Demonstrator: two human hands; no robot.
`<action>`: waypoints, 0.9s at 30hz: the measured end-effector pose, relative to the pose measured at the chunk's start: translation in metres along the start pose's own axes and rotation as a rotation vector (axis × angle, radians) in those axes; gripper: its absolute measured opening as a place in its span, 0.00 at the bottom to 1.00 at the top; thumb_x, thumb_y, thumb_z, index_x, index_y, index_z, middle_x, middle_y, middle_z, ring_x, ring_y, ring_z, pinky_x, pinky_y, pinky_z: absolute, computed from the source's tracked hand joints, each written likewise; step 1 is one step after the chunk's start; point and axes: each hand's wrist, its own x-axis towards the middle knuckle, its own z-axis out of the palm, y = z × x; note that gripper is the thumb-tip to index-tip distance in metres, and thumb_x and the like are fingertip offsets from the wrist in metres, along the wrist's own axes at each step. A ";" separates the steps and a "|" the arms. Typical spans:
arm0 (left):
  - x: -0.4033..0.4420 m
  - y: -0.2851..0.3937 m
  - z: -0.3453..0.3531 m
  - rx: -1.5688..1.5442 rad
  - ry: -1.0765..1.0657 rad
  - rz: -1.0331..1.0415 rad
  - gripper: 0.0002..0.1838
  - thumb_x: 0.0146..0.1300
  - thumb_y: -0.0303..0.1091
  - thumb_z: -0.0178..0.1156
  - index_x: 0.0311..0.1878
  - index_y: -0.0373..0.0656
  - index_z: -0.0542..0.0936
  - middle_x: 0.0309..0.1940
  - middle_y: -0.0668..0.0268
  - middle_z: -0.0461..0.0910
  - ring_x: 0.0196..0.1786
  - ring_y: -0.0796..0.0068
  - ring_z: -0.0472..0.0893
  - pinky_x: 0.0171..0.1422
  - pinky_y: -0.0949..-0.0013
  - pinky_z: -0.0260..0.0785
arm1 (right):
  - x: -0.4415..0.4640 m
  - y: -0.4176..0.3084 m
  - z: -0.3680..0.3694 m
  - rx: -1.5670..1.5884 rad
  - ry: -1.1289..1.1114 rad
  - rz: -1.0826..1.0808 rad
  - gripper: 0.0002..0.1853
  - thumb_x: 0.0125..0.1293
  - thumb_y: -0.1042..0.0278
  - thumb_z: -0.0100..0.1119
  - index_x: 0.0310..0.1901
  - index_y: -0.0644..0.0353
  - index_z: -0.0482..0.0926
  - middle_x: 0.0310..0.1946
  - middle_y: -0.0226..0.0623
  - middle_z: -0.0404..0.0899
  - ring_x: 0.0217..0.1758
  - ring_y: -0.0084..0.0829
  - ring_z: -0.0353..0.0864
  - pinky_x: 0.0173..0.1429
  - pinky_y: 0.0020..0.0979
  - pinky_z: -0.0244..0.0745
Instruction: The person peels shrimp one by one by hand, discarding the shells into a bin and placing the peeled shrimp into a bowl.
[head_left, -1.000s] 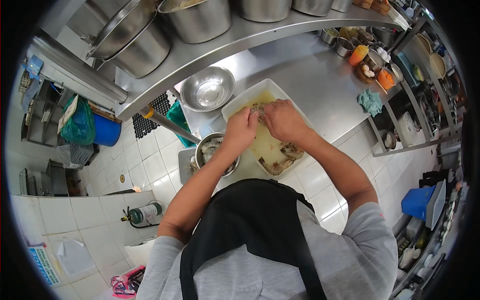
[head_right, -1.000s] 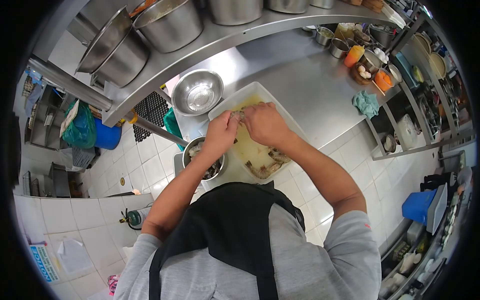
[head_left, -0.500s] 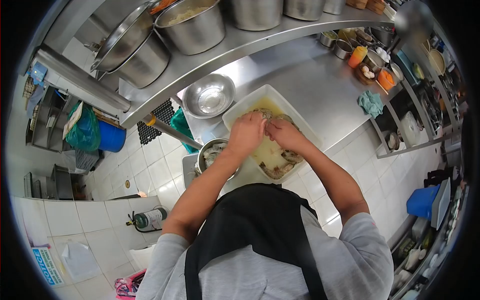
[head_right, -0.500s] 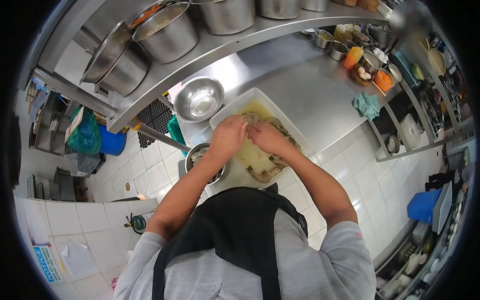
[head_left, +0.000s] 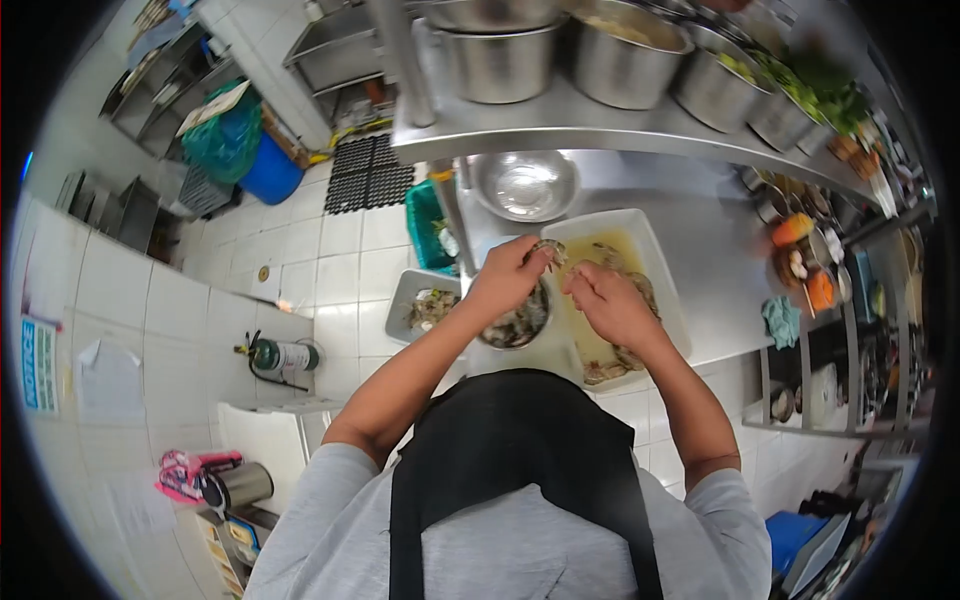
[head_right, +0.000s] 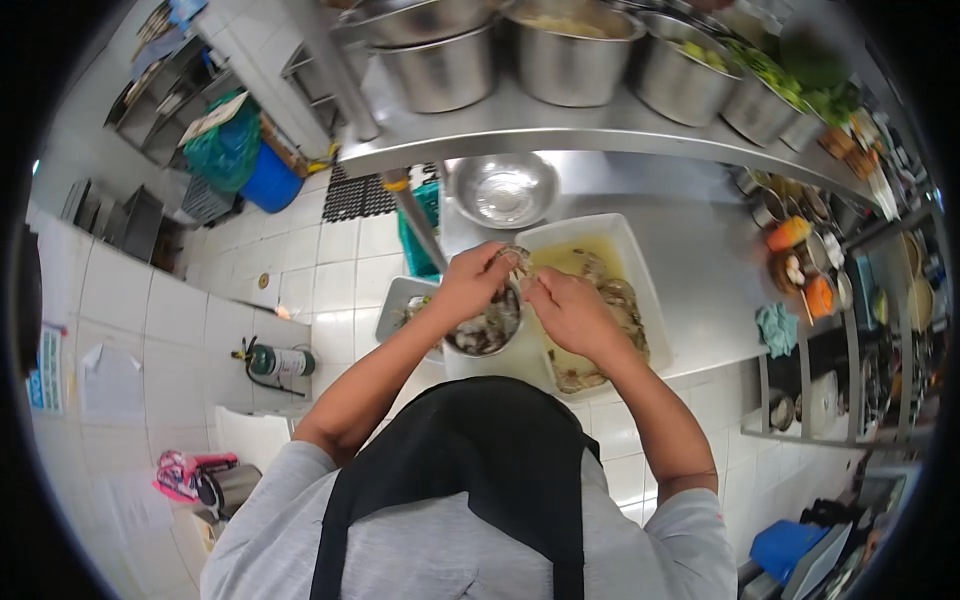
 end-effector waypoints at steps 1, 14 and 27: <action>-0.012 -0.006 -0.020 -0.127 -0.026 -0.095 0.14 0.76 0.40 0.58 0.47 0.36 0.80 0.31 0.61 0.81 0.32 0.71 0.80 0.41 0.68 0.72 | 0.009 -0.008 0.012 -0.024 -0.059 -0.018 0.19 0.76 0.55 0.50 0.39 0.65 0.79 0.34 0.54 0.84 0.41 0.57 0.83 0.47 0.50 0.75; -0.103 -0.154 -0.165 -0.634 0.697 -0.444 0.09 0.72 0.31 0.54 0.43 0.37 0.81 0.36 0.65 0.83 0.32 0.76 0.79 0.36 0.73 0.73 | 0.162 -0.056 0.238 -0.776 -0.297 -0.538 0.11 0.66 0.63 0.60 0.40 0.60 0.88 0.41 0.48 0.85 0.46 0.49 0.86 0.49 0.47 0.84; -0.102 -0.114 -0.180 -0.664 0.353 -0.551 0.10 0.75 0.38 0.56 0.45 0.43 0.83 0.31 0.74 0.81 0.26 0.83 0.76 0.30 0.76 0.65 | 0.173 -0.066 0.227 -0.270 -0.186 -0.656 0.17 0.70 0.62 0.61 0.56 0.58 0.79 0.43 0.47 0.80 0.49 0.52 0.82 0.54 0.48 0.78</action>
